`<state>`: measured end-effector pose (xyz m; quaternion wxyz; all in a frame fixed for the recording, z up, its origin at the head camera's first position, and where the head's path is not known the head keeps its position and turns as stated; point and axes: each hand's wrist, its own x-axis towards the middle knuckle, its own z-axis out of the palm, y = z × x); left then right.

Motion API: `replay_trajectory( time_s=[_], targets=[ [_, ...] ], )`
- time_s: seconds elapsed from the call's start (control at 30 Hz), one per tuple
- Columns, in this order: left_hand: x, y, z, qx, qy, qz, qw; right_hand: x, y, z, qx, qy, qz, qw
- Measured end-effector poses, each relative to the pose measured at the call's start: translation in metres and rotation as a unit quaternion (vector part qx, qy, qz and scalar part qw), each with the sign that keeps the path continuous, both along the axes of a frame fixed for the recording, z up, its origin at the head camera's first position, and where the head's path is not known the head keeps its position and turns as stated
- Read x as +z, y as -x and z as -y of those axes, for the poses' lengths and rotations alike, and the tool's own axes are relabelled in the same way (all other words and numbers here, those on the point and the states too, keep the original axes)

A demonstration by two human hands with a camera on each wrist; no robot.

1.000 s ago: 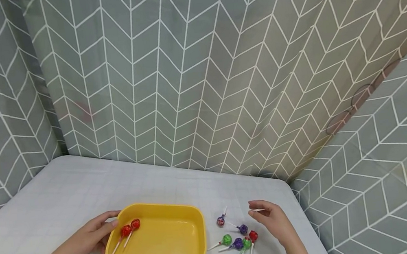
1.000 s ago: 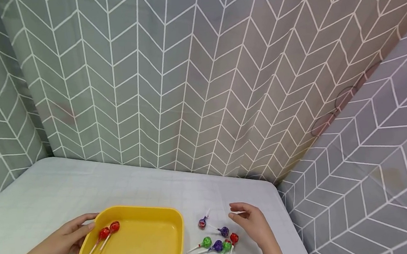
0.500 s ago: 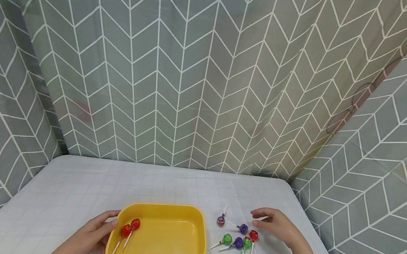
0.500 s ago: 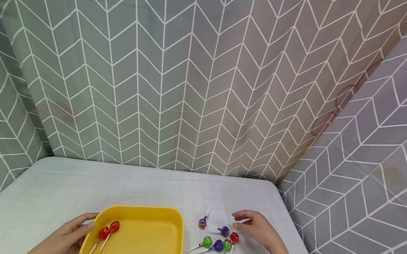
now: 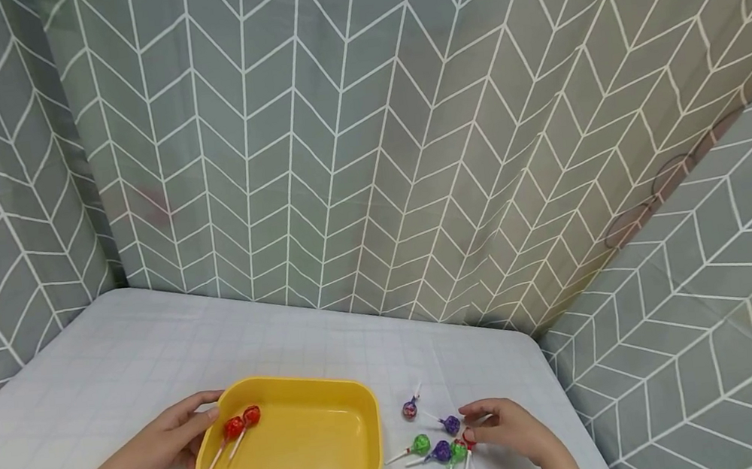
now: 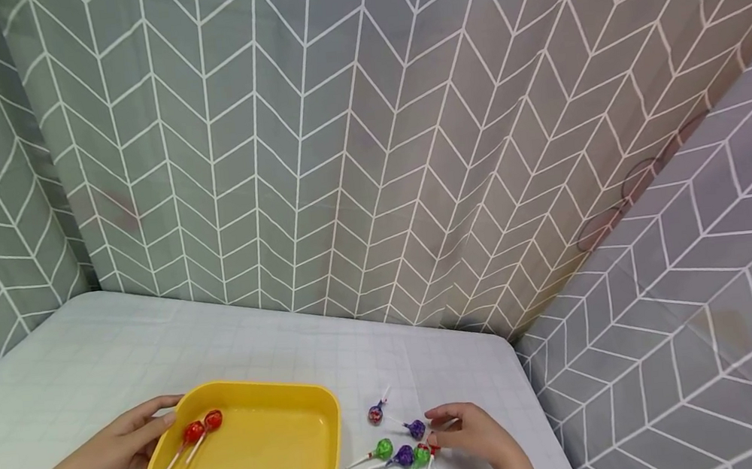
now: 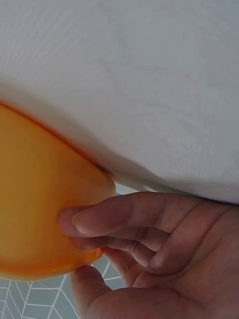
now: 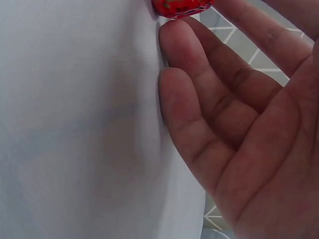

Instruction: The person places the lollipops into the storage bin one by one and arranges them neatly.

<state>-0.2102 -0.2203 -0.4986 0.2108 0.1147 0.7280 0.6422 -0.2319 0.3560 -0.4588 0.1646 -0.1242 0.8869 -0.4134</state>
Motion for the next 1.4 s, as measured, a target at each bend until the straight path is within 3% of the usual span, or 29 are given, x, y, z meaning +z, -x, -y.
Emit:
replay_trajectory(
  time_s=[0.5,0.8,1.07,1.2,1.4],
  targets=[
    [0.000,0.000,0.000,0.001,-0.002,0.000,1.0000,0.000,-0.003,0.000,0.016,0.009,0.002,0.9998],
    [-0.001,0.000,0.000,-0.005,-0.005,0.003,1.0000,-0.004,-0.002,0.000,0.018,-0.017,-0.010,0.9997],
    [0.000,-0.001,-0.001,0.003,0.000,0.002,1.0000,0.002,-0.003,-0.002,0.036,-0.025,-0.029,0.9986],
    [0.001,-0.001,-0.002,0.003,-0.001,0.004,1.0000,0.008,-0.006,-0.008,0.010,-0.026,-0.030,0.9992],
    [0.000,0.000,-0.002,0.006,0.000,0.008,0.9999,0.014,-0.007,-0.016,-0.045,0.021,-0.009,0.9987]
  ],
)
